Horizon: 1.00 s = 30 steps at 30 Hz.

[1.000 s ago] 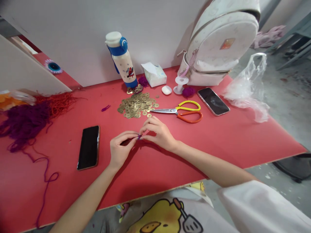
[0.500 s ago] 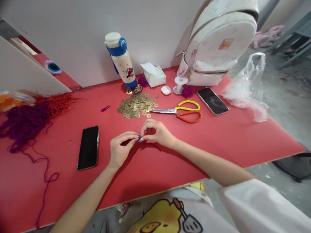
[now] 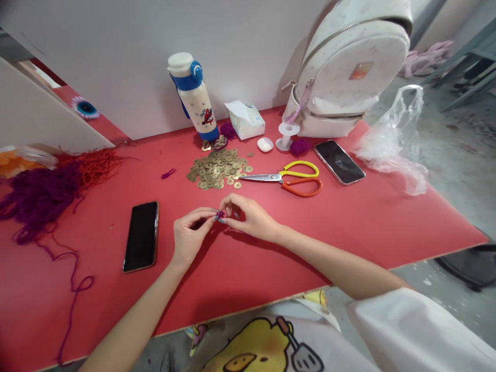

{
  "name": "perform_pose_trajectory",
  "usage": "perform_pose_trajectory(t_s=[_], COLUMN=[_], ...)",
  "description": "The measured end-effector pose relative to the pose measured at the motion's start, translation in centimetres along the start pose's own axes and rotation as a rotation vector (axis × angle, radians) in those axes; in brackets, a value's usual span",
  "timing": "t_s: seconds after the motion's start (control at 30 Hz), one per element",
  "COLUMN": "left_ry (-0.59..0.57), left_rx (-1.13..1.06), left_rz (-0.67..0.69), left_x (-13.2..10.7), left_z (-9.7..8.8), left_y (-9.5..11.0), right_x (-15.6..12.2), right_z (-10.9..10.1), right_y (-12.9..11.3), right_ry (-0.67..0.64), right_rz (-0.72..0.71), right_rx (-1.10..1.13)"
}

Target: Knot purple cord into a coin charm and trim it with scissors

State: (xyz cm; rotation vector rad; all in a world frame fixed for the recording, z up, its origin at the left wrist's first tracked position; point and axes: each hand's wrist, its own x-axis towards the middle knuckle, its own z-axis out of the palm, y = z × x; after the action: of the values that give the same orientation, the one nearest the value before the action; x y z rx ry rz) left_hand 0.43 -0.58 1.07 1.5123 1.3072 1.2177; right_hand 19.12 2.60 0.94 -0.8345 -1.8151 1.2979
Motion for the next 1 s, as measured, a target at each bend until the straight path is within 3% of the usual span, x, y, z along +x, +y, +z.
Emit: perform_pose_trajectory(t_s=[0.13,0.3,0.47,0.6,0.8,1.0], left_ry=[-0.002,0.005,0.014,0.006,0.031,0.088], left_rx=[0.034,0.045,0.036,0.053,0.057,-0.015], left_rz=[0.012,-0.007,-0.023,-0.036,-0.06,-0.137], left_x=[-0.1,-0.1,-0.1,-0.2,-0.3,-0.3], left_z=[0.1,0.0,0.1,0.3,0.4,0.5], left_y=[0.1,0.0,0.0,0.0,-0.2,-0.2], right_x=[0.0,0.3,0.4,0.6,1.2,0.5], right_z=[-0.1,-1.1,-1.9,-2.8,-3.4,-1.1], right_y=[0.0,0.7,0.4,-0.3,-0.4,0.4], right_ry=[-0.04,-0.257,-0.418,-0.229,0.115,0.348], right_rz=[0.115,0.319,0.32,0.268,0.105,-0.133], right_rx=[0.152,0.505,0.823,0.85,0.694,0.108])
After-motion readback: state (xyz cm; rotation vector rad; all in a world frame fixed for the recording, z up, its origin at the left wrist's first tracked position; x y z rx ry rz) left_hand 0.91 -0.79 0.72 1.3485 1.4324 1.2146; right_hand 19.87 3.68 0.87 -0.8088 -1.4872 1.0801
